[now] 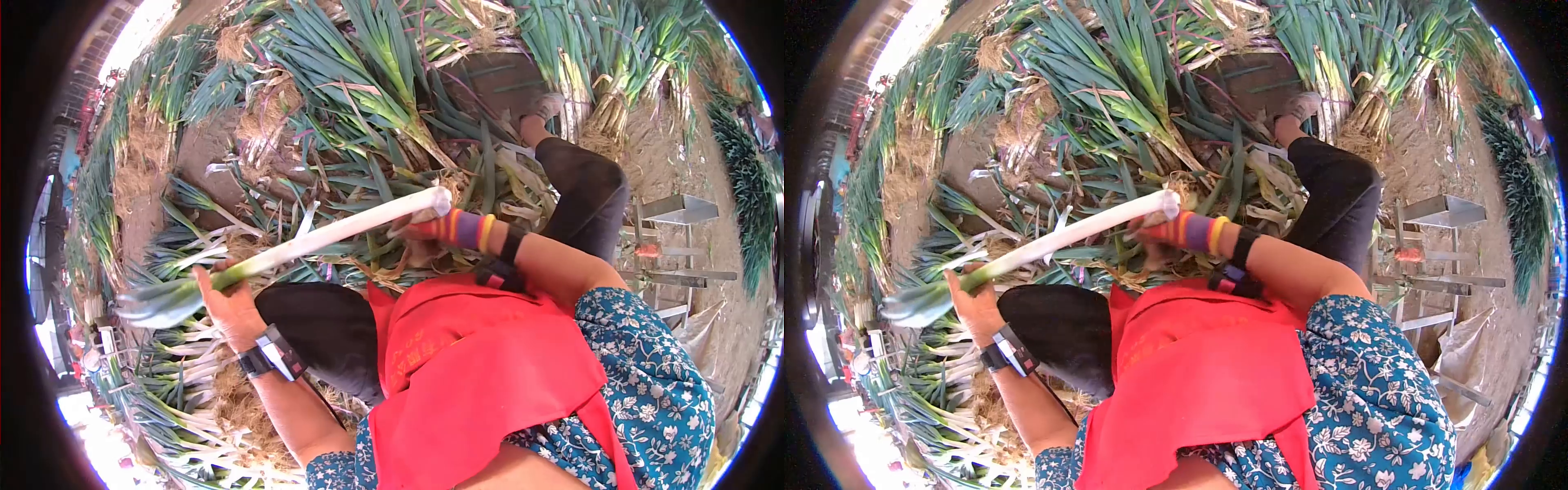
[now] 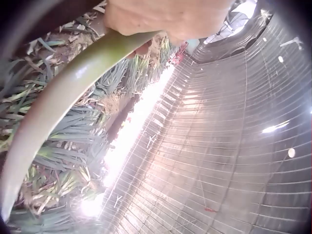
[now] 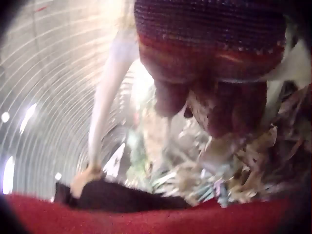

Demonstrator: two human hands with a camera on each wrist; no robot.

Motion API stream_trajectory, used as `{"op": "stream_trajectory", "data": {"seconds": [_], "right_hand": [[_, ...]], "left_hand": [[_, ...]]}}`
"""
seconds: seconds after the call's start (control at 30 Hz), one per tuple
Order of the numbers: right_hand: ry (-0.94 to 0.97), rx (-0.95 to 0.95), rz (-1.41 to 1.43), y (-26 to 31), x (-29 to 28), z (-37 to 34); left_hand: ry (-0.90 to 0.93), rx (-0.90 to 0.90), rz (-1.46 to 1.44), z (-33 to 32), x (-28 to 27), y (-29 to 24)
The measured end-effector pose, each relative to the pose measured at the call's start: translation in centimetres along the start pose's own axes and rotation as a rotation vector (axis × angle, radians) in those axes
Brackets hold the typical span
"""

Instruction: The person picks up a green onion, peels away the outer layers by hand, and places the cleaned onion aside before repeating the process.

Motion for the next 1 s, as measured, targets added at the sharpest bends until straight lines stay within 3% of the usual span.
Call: {"op": "stream_trajectory", "data": {"seconds": [0.03, 0.1, 0.17, 0.2, 0.27, 0.3, 0.4, 0.43, 0.57, 0.63, 0.67, 0.7, 0.73, 0.8, 0.83, 0.9, 0.97, 1.0], "right_hand": [[0.051, 0.087, 0.056, 2.7, 1.5, 0.6], [0.105, 0.167, 0.104, 5.0, 3.0, 1.8], [0.205, 0.109, -0.404, 5.5, 3.8, 2.8], [0.21, 0.104, -0.401, 4.3, 3.7, 3.2], [0.038, -0.324, -0.823, 1.1, 2.1, 3.4], [0.008, -0.223, -0.938, 0.9, 0.4, 2.8], [-0.105, 0.135, -1.287, 3.0, -4.7, 0.0], [-0.148, 0.15, -1.374, 3.6, -4.8, -0.4], [-0.255, 0.04, -1.367, -0.6, -7.9, 0.6], [-0.245, 0.203, -1.406, -3.4, -12.8, -2.4], [-0.157, 0.416, -1.473, -3.6, -16.2, -5.6], [-0.155, 0.411, -1.48, -2.6, -18.5, -5.9], [-0.189, 0.481, -1.508, -1.7, -20.8, -6.0], [-0.23, 0.669, -1.522, -2.7, -21.3, -8.7], [-0.296, 0.681, -1.595, -2.9, -20.9, -6.8], [-0.115, 0.657, -1.406, -1.3, -17.3, -2.5], [-0.044, 0.131, -1.103, -1.6, -16.4, -1.9], [-0.072, 0.13, -1.118, -0.7, -16.7, -1.2]], "left_hand": [[0.098, -0.122, -0.076, -0.6, 0.9, 0.0], [0.262, -0.158, -0.144, -1.9, 4.0, 1.1], [0.276, -0.146, -0.165, -2.3, 5.4, 1.8], [0.275, -0.139, -0.162, -0.8, 3.9, 1.6], [0.468, -0.336, -0.249, 3.1, -0.3, 1.4], [0.194, -0.156, -0.017, 1.8, 0.7, 1.4], [0.085, -0.181, 0.125, -0.2, 2.4, 2.4], [0.106, -0.153, 0.141, -0.9, 3.5, 2.6], [0.181, -0.113, 0.156, -1.1, 4.1, 2.0], [0.087, -0.005, 0.172, -1.2, 3.5, 0.6], [0.043, 0.045, 0.179, -1.1, 3.0, 0.1], [-0.051, 0.029, 0.177, 0.0, 1.8, -0.4], [-0.021, -0.046, 0.148, -0.1, 1.2, -1.0], [0.12, -0.072, 0.118, 0.3, -0.7, -1.6], [-0.032, -0.023, 0.073, -1.9, 2.0, -0.9], [-0.039, -0.015, 0.088, -1.9, 1.6, -0.6], [-0.041, 0.029, 0.154, -1.9, 2.5, 0.5], [-0.072, 0.024, 0.184, -1.6, 2.7, 1.1]]}}
Point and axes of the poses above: each hand's wrist, its own z-axis towards the middle knuckle, its own x-axis out of the palm, y = z × x, the point moved 1 cm from there along z, towards the middle knuckle, and after that the axes turned 2 degrees about z, right-handed, at the moved point
